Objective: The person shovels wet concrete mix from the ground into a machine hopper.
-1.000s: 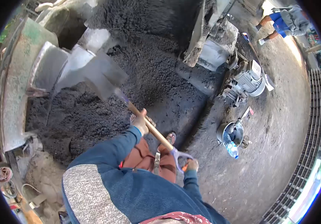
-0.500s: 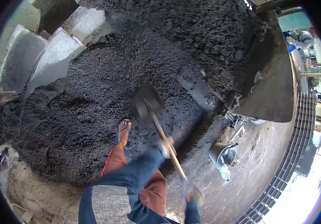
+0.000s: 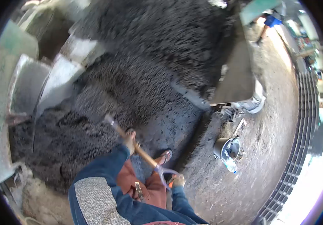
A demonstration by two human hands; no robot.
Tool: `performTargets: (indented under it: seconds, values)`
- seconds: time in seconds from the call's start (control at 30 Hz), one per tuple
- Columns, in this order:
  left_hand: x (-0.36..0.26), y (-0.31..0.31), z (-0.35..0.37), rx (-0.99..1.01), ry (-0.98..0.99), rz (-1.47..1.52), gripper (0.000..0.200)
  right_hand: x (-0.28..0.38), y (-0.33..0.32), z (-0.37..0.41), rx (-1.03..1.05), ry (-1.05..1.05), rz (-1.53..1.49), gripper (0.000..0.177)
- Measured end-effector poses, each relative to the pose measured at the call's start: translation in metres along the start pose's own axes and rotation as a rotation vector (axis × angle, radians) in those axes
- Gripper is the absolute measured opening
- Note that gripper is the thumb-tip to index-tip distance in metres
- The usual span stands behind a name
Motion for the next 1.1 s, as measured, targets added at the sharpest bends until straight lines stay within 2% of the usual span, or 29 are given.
performTargets:
  seconds: [0.03,0.07,0.1,0.17,0.23,0.3,0.37,0.4,0.43,0.47,0.5,0.53,0.57,0.6,0.63,0.67,0.7,0.77,0.8,0.83,0.93,1.0,1.03,1.1]
  values:
    - [0.008,-0.013,0.019,0.022,-0.047,0.014,0.027,0.000,-0.001,0.022,0.021,-0.043,0.047,0.027]
    - [0.017,-0.027,0.037,0.044,-0.094,0.027,0.031,-0.002,-0.001,0.046,0.063,0.017,-0.036,0.029]
    - [0.013,-0.016,0.052,-0.012,-0.154,0.050,0.029,-0.007,-0.003,0.068,0.158,0.150,-0.594,0.030]
    - [0.041,-0.044,0.094,-0.145,-0.271,0.105,0.027,-0.007,-0.025,0.109,0.246,0.287,-1.311,0.020]
    - [0.034,-0.025,0.135,-0.225,-0.302,0.089,0.023,-0.011,-0.042,0.137,0.243,0.344,-1.535,0.011]
    - [0.027,0.028,0.182,-0.236,-0.251,-0.002,0.026,-0.017,-0.039,0.159,0.249,0.401,-1.674,0.011]
    - [0.015,0.058,0.187,-0.016,0.045,-0.622,0.026,-0.027,-0.026,0.167,0.021,0.085,-1.370,0.012]
    - [0.008,0.086,0.197,0.061,0.052,-0.566,0.024,-0.029,-0.019,0.176,-0.086,-0.054,-1.201,0.012]
    - [0.001,0.114,0.208,0.137,0.055,-0.507,0.023,-0.022,-0.029,0.169,-0.055,0.226,-1.902,0.012]
    - [-0.017,0.172,0.228,0.175,-0.094,-0.093,0.021,-0.016,-0.047,0.160,-0.111,0.202,-2.221,0.011]
    - [-0.032,0.221,0.244,0.247,-0.045,-0.110,0.019,-0.014,-0.066,0.150,-0.217,0.047,-2.399,0.011]
    - [-0.050,0.276,0.267,0.200,-0.033,-0.128,0.019,-0.009,-0.091,0.141,-0.371,-0.131,-2.475,0.013]
    - [-0.064,0.310,0.265,0.370,-0.017,-0.156,0.019,-0.006,-0.121,0.132,-0.556,-0.263,-2.443,0.016]
    - [-0.080,0.359,0.292,0.446,-0.002,-0.200,0.018,-0.019,-0.131,0.130,-0.946,-0.263,-1.931,0.022]
    - [-0.092,0.387,0.287,0.763,0.004,-0.227,0.018,-0.008,-0.191,0.154,-0.822,-0.250,-2.087,0.032]
    - [-0.105,0.422,0.305,0.910,-0.009,-0.219,0.018,0.003,-0.232,0.170,-1.112,-0.238,-1.825,0.030]
    - [-0.113,0.450,0.318,0.931,0.013,-0.210,0.024,0.008,-0.258,0.185,-1.297,-0.269,-1.762,0.027]
    - [-0.131,0.485,0.317,1.137,-0.018,-0.143,0.028,0.035,-0.319,0.233,-1.513,-0.085,-1.053,0.029]
    - [-0.137,0.495,0.319,1.176,-0.046,-0.104,0.029,0.050,-0.333,0.246,-1.562,0.011,-0.696,0.030]
    - [-0.142,0.496,0.323,1.157,-0.048,-0.105,0.030,0.062,-0.326,0.241,-1.497,-0.021,-0.925,0.036]
    - [-0.146,0.479,0.298,1.083,-0.055,-0.134,0.031,0.089,-0.347,0.251,-1.520,-0.284,-0.371,0.035]
    - [-0.144,0.456,0.260,1.003,-0.044,-0.166,0.031,0.094,-0.311,0.219,-1.512,-0.132,-0.208,0.032]
    - [-0.143,0.447,0.277,1.018,0.016,-0.196,0.031,0.089,-0.297,0.208,-1.493,-0.127,-0.242,0.023]
    - [-0.140,0.425,0.309,1.092,0.107,-0.271,0.026,0.064,-0.271,0.183,-1.460,-0.255,-0.465,0.024]
Point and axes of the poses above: each hand's wrist, its own z-axis away from the middle knuckle, its own y-axis out of the palm, x = y × z, the point moved 2 cm from there along -z, towards the middle knuckle, and after that the axes turned 14 degrees about x, right-handed, at the moved point
